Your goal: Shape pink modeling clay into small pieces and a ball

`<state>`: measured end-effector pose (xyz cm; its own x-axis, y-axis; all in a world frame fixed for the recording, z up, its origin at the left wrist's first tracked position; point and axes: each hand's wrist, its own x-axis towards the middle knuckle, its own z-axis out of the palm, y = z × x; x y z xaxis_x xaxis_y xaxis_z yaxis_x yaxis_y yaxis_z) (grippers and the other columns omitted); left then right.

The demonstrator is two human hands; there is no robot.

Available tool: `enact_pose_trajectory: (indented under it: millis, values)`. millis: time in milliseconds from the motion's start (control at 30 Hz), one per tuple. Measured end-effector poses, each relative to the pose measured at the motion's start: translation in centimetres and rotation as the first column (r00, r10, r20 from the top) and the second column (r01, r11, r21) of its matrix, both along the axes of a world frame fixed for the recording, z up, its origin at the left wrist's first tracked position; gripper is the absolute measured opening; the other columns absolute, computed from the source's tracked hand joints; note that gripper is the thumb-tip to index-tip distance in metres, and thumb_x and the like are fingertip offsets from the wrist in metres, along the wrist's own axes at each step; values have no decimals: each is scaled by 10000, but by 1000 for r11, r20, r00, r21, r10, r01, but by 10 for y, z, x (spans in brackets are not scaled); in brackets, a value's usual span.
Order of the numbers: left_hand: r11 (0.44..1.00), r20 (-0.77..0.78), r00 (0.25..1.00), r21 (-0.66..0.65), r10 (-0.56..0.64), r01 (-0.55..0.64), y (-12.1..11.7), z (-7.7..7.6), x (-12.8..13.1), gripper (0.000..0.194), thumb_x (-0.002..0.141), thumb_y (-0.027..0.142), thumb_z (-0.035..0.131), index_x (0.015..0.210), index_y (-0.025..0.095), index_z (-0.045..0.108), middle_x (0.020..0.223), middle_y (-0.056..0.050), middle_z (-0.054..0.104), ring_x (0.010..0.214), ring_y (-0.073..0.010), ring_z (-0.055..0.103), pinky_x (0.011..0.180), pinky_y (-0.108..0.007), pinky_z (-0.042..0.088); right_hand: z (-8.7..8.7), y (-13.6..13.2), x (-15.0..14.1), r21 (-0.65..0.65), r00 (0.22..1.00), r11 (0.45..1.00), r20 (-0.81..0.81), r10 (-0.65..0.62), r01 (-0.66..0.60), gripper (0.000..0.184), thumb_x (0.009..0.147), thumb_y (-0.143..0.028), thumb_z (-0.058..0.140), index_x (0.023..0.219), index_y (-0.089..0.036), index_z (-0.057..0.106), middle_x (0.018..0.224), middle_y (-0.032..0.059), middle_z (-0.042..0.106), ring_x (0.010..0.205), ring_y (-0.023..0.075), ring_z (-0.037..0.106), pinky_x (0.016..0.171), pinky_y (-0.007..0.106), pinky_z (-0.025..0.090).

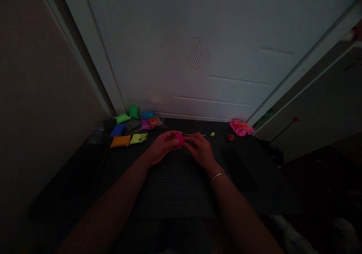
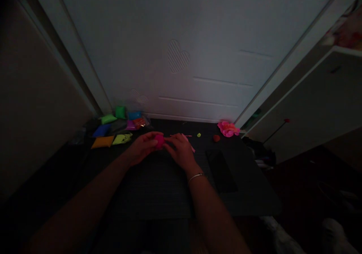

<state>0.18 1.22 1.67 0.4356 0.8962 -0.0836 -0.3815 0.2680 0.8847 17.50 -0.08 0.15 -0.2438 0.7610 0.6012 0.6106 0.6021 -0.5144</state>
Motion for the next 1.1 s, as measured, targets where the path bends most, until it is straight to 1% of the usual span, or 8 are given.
enact_pose_trajectory:
  millis: [200, 333, 433, 533, 700, 833, 1000, 1100]
  values:
    - [1000, 2, 1000, -8, -12, 12, -2, 0, 1, 360, 607, 183, 709, 942, 153, 581, 910, -30, 606, 767, -114, 580, 739, -273, 455, 5, -4, -2, 33, 997, 999, 82, -12, 10, 133, 795, -236, 527, 877, -199, 625, 800, 44, 585, 778, 156, 559, 697, 293, 457]
    - [999, -2, 999, -19, -51, 51, -2, -1, 1, 296, 641, 232, 687, 874, 158, 521, 810, -4, 595, 702, -104, 577, 688, -280, 477, 6, -4, -6, 45, 995, 998, 89, 35, -39, 115, 797, -212, 515, 823, -189, 624, 773, 41, 585, 765, 150, 554, 697, 279, 454]
    - [999, -17, 999, -33, -40, 40, 0, -2, -1, 273, 654, 215, 676, 823, 170, 466, 754, 10, 593, 679, -111, 585, 652, -286, 490, 5, -4, -5, 15, 998, 999, 35, 51, -51, 151, 794, -249, 542, 919, -207, 615, 791, 32, 587, 711, 136, 543, 655, 268, 457]
    - [999, 15, 1000, -50, 17, -17, 2, -2, -4, 288, 655, 191, 666, 837, 183, 443, 789, -5, 613, 710, -129, 598, 644, -293, 497, 5, -4, -3, -14, 998, 998, -18, 63, -63, 287, 786, -280, 564, 1068, -223, 564, 838, 35, 588, 687, 129, 540, 606, 254, 461]
    - [998, 3, 1000, -66, 5, -5, 1, -1, -3, 305, 635, 191, 671, 842, 179, 447, 780, -5, 615, 648, -120, 597, 606, -277, 492, 5, -6, -2, 23, 989, 993, 99, 111, -113, 329, 805, -290, 542, 1131, -245, 539, 929, 51, 580, 840, 153, 557, 722, 277, 471]
    - [998, -42, 999, -52, -27, 24, -1, -1, 0, 299, 623, 165, 662, 836, 170, 452, 704, 19, 593, 616, -105, 584, 609, -270, 483, 4, -6, -3, 38, 979, 993, 176, 107, -115, 264, 824, -311, 508, 1072, -257, 582, 846, 41, 573, 800, 148, 561, 691, 267, 474]
    - [998, -151, 987, -44, -47, 40, -3, 0, 2, 313, 601, 114, 655, 842, 164, 461, 650, 26, 593, 576, -89, 572, 601, -248, 462, 3, -6, -2, 28, 959, 993, 262, 106, -118, 207, 826, -297, 499, 985, -227, 611, 844, 51, 574, 762, 142, 561, 658, 258, 468]
    - [997, -160, 985, -47, -60, 53, -4, 1, 2, 314, 588, 100, 659, 844, 156, 485, 630, 26, 590, 567, -94, 573, 594, -249, 460, 4, -7, -3, 24, 955, 992, 276, 109, -120, 170, 829, -279, 491, 917, -213, 620, 829, 49, 576, 739, 134, 559, 642, 249, 460]
